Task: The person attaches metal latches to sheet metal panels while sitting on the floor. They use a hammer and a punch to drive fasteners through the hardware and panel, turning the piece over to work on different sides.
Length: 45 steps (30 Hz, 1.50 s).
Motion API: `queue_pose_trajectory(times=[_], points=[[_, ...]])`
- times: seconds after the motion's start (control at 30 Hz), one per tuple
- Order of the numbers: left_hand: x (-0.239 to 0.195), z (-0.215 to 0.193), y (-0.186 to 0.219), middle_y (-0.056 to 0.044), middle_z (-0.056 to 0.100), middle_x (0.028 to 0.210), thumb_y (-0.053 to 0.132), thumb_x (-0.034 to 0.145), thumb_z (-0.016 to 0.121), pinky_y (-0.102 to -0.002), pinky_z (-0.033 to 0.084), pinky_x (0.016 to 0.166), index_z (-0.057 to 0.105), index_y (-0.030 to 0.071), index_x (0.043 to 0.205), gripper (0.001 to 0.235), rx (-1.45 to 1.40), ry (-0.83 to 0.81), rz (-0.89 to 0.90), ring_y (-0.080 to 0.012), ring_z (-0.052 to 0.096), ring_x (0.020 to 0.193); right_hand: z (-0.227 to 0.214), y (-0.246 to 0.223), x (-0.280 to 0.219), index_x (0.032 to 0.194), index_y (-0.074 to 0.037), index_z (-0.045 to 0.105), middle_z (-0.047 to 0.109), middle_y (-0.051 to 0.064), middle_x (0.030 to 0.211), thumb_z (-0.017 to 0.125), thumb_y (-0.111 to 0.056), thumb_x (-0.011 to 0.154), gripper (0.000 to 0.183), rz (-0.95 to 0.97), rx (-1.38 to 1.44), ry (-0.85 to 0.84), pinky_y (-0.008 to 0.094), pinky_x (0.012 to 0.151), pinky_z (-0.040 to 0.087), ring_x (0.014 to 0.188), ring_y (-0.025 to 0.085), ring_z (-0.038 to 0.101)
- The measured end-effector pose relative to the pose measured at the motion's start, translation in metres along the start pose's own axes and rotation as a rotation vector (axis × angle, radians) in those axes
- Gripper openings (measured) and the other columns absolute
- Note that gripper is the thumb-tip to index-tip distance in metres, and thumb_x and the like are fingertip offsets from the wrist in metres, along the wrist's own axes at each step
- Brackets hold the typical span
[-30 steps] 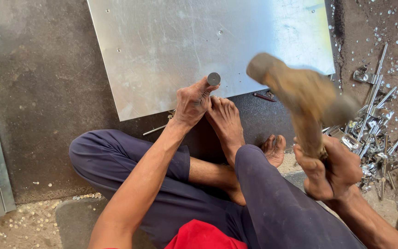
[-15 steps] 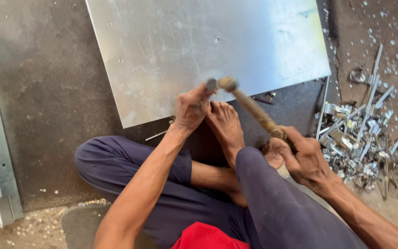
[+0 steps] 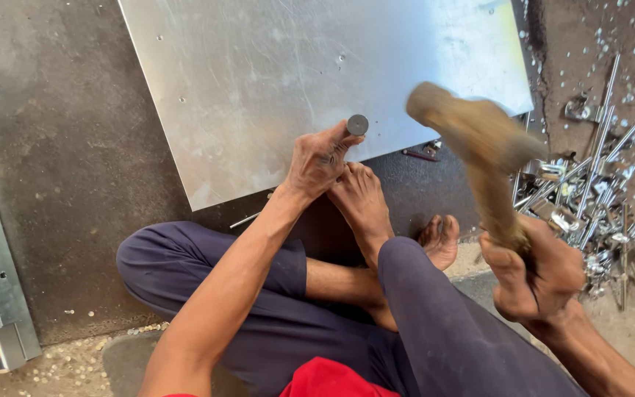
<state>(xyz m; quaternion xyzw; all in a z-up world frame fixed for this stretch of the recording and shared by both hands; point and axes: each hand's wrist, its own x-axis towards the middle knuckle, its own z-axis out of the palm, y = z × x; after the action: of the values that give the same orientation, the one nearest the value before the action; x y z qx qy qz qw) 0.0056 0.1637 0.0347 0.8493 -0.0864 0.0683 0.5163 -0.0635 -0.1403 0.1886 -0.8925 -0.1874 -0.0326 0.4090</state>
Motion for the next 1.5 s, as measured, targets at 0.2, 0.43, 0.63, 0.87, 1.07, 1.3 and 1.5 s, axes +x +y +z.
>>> queue_pose_trajectory(times=[0.2,0.43,0.63,0.87,1.07,1.3,1.5], points=[[0.009,0.0,0.006,-0.012,0.072,0.087,0.005,0.099,0.071,-0.036,0.057,0.064,0.065,0.009,0.121,0.023,-0.032,0.053,0.082,-0.0252,0.072,0.076,0.015,0.016,-0.002,0.123,-0.004,0.066,0.064,0.011,0.053,0.062,-0.026,0.098,0.034,0.595,-0.095,-0.483,0.039,0.044,0.043,0.04,0.021,0.055],[0.004,0.001,-0.001,-0.011,0.078,0.095,0.004,0.097,0.07,-0.034,0.059,0.066,0.065,0.003,0.119,0.023,-0.042,-0.034,-0.005,-0.0203,0.076,0.08,0.019,0.025,-0.023,0.127,0.0,0.061,0.068,0.01,0.077,0.055,-0.022,0.103,0.033,0.208,0.058,-0.259,0.031,0.052,0.051,0.057,0.014,0.063],[0.034,0.015,-0.007,-0.011,0.078,0.101,0.005,0.105,0.058,-0.036,0.06,0.069,0.059,0.008,0.13,0.026,-0.2,0.027,-0.033,-0.0218,0.079,0.085,0.024,0.033,-0.015,0.12,-0.002,0.064,0.055,0.006,0.055,0.055,-0.026,0.1,0.032,0.436,-0.038,-0.269,0.033,0.041,0.039,0.042,0.016,0.048],[0.046,0.029,-0.009,-0.013,0.075,0.089,0.015,0.102,0.07,-0.037,0.057,0.061,0.061,0.013,0.13,0.029,-0.064,0.007,0.084,-0.0269,0.077,0.081,0.0,0.033,-0.009,0.118,0.0,0.062,0.055,0.001,0.056,0.054,-0.026,0.102,0.032,0.356,-0.022,-0.147,0.029,0.038,0.039,0.043,0.01,0.05],[0.041,0.028,-0.016,-0.012,0.073,0.083,0.017,0.1,0.073,-0.038,0.051,0.057,0.065,0.014,0.124,0.025,0.07,-0.017,0.059,-0.0272,0.07,0.067,0.005,0.021,0.01,0.098,-0.011,0.055,0.048,-0.004,0.06,0.049,-0.025,0.109,0.018,0.131,0.088,-0.011,0.025,0.046,0.043,0.052,0.008,0.046],[0.049,0.025,-0.005,-0.011,0.076,0.093,0.009,0.099,0.067,-0.036,0.058,0.064,0.061,0.008,0.13,0.032,-0.111,0.034,0.082,-0.0244,0.076,0.079,0.023,0.038,0.013,0.115,0.004,0.062,0.054,0.001,0.058,0.05,-0.021,0.102,0.03,0.194,0.015,-0.057,0.027,0.038,0.038,0.042,0.01,0.046],[0.049,0.026,-0.001,-0.013,0.076,0.09,0.011,0.102,0.069,-0.038,0.058,0.071,0.067,0.012,0.123,0.022,-0.006,-0.052,-0.027,-0.0264,0.075,0.082,0.018,0.031,0.01,0.115,0.0,0.065,0.052,0.004,0.052,0.054,-0.027,0.101,0.032,0.574,-0.048,-0.293,0.035,0.04,0.036,0.042,0.015,0.045]])
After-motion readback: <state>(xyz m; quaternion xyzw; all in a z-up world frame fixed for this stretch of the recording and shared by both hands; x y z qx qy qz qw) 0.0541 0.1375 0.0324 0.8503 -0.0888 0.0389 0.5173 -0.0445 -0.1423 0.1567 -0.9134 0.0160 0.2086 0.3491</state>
